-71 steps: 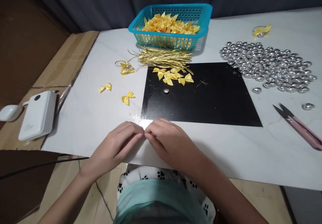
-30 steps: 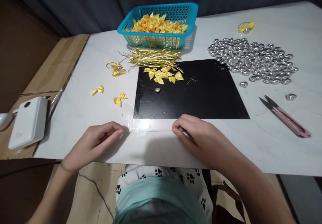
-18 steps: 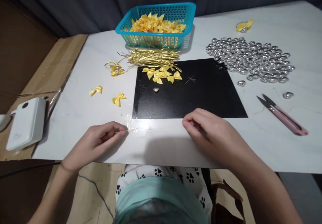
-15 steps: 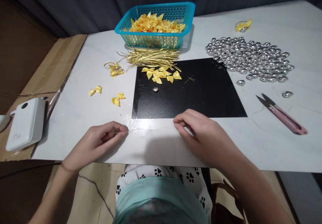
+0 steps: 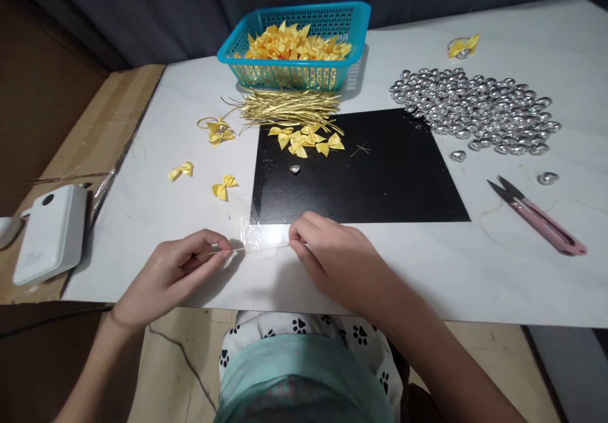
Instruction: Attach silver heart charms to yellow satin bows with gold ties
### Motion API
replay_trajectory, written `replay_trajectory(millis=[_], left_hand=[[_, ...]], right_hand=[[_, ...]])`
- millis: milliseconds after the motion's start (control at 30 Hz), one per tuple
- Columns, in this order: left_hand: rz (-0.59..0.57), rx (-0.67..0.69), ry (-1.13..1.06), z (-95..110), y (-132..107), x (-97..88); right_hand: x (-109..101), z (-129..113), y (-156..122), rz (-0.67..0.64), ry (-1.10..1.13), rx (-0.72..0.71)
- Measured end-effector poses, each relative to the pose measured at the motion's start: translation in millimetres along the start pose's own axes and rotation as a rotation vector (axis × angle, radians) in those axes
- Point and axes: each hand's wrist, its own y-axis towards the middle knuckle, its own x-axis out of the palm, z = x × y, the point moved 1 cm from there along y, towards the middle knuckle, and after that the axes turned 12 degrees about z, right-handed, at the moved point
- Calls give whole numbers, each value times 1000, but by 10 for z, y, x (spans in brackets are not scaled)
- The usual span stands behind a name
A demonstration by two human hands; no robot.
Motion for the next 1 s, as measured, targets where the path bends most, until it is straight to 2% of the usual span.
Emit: replay_trajectory(millis=[200, 300, 400, 467, 667, 867, 1000], left_hand=[[-24, -47, -10, -24, 10, 27], [-47, -36, -30, 24, 25, 63], [-59, -10, -35, 85, 43, 78], [-45, 4, -33, 115, 54, 66], [-23, 26, 8, 128, 71, 24], [-94, -6, 53, 133, 110, 61], [-128, 28, 132, 148, 145, 57]], right_hand=[[-79, 67, -46, 54, 18, 110], [-27, 32, -39, 71, 74, 70], [51, -20, -17, -20, 66, -17], [69, -30, -6, -72, 55, -24], [-46, 41, -45, -55, 98, 39], [-117, 54, -80, -75, 193, 168], [-105, 40, -81, -68, 273, 235]])
